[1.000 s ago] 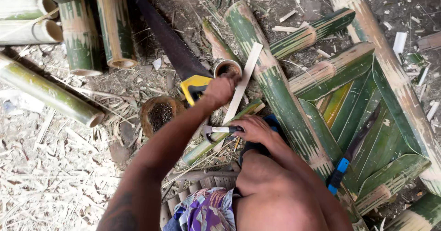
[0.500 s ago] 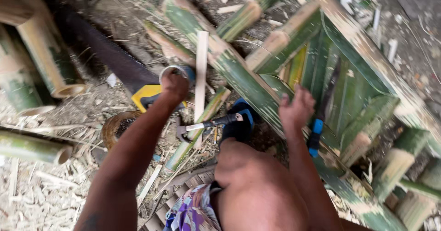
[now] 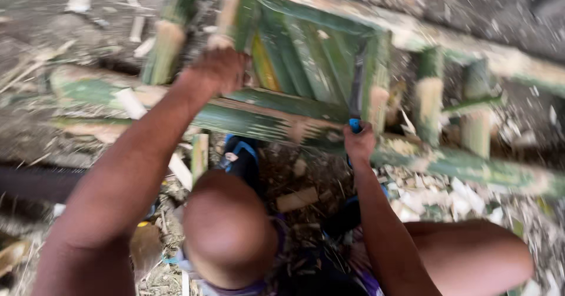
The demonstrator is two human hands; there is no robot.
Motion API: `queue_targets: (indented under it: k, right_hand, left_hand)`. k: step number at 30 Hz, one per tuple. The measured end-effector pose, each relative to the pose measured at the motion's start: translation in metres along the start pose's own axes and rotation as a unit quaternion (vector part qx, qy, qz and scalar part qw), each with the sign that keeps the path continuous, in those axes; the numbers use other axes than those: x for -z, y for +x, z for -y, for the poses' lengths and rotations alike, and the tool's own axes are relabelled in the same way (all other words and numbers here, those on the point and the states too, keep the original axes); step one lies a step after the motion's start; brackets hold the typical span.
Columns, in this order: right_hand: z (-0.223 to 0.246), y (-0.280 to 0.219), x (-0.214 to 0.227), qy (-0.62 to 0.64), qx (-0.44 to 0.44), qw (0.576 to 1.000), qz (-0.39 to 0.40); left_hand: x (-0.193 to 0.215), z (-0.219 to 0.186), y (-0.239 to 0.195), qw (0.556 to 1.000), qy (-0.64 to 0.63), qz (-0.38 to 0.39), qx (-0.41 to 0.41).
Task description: The person assembles a bamboo structure by hammering nails into bamboo slats and sawing bamboo pieces to fit. They use a hammer, hand saw, and machete to secure and shape the bamboo components.
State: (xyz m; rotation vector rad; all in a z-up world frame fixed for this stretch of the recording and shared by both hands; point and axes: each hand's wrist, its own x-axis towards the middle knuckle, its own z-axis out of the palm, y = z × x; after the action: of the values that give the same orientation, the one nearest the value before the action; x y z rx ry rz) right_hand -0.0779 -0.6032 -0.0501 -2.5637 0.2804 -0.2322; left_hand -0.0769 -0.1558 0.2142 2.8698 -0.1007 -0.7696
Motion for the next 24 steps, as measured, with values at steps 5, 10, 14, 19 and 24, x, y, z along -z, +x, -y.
queue_targets:
  k: [5,10,14,19,24]
  right_hand:
    - [-0.098,-0.047,0.054,0.144,-0.135,0.948,-0.251]
    - [-0.159,-0.071,0.067,0.220,-0.410,0.809,-0.360]
    - [-0.186,-0.084,0.079,0.304,-0.539,0.719,-0.316]
    - [-0.202,-0.068,0.084,0.271,-0.566,0.697,-0.347]
    - [-0.196,-0.005,0.084,0.128,-0.205,0.916,-0.320]
  left_hand:
    - [0.031,-0.098,0.081,0.987,0.113,-0.032,-0.106]
    - [-0.027,-0.206,0.141,0.972,0.047,-0.013,-0.231]
    - [-0.105,-0.289,0.144,0.955,0.068,0.057,-0.282]
    - [-0.192,-0.352,0.154,0.937,0.055,0.065,-0.339]
    - [-0.210,-0.364,0.186,0.931,0.115,0.005,-0.347]
